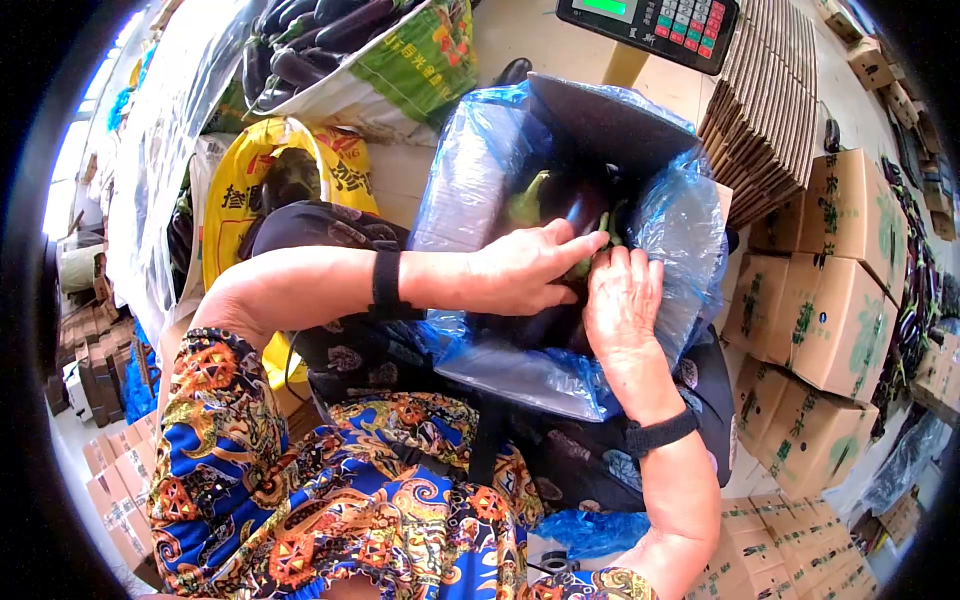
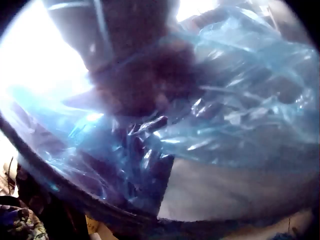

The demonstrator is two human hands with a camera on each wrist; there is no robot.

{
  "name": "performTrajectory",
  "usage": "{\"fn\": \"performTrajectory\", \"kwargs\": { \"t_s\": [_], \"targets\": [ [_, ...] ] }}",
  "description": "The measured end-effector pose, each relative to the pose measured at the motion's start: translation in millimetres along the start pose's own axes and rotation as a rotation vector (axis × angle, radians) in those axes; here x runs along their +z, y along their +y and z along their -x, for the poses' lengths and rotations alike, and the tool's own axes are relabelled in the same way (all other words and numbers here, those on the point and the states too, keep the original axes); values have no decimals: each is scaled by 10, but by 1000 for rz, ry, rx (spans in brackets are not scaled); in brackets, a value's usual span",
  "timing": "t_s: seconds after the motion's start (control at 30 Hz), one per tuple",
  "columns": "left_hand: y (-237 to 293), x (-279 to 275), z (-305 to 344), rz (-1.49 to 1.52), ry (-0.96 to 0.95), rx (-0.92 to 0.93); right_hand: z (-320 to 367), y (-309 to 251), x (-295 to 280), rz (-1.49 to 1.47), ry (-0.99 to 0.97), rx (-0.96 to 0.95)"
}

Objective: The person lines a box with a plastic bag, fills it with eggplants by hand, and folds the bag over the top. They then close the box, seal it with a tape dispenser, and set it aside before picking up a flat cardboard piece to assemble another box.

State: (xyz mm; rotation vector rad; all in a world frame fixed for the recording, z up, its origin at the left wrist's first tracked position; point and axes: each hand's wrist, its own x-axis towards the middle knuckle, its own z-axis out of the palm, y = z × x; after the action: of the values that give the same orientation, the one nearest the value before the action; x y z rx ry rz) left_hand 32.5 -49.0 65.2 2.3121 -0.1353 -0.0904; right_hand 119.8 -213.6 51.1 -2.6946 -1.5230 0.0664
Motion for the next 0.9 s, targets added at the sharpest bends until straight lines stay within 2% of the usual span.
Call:
{"fn": "performTrajectory", "kwargs": {
  "t_s": [0.1,0.2,0.27,0.3,0.4,0.47,0.5,0.6,0.67,0.7,0.77,0.83,0.9],
  "targets": [
    [103,23,-68,-7,27,-155,9,-2,-54,-22,-7,-10],
    [28,71,-59,80,106,-39,63,25,-107,-72,10,-31],
    [-37,23,-73,67,40,-24,90,57,-91,-79,42,-58],
    [-16,-60,-96,27,-13,-31,91,57,-133,-110,-22,-58],
    [-85,-151,-135,-13,-85,-95,86,26,-229,-361,-87,19],
    [-193,-148,-89,50,-16,-121,56,72,-213,-634,-198,111],
    [-198,-187,-30,-51,-4,-98,48,63,-234,-732,-247,185],
    [-109,-207,110,-288,-186,-224,-13,82,-161,-966,-353,360],
    [-173,-37,128,-357,-116,-163,-90,7,-294,-1019,-385,442],
    [-181,5,124,-380,-73,-134,-72,-27,-211,-845,-266,434],
    [-204,54,135,-420,-20,-65,-68,-102,-139,-813,-222,429],
    [-198,75,133,-387,5,-76,-75,-120,-123,-722,-201,425],
    [-169,61,127,-303,-5,-141,-83,-84,-253,-755,-273,402]
  ]
}}
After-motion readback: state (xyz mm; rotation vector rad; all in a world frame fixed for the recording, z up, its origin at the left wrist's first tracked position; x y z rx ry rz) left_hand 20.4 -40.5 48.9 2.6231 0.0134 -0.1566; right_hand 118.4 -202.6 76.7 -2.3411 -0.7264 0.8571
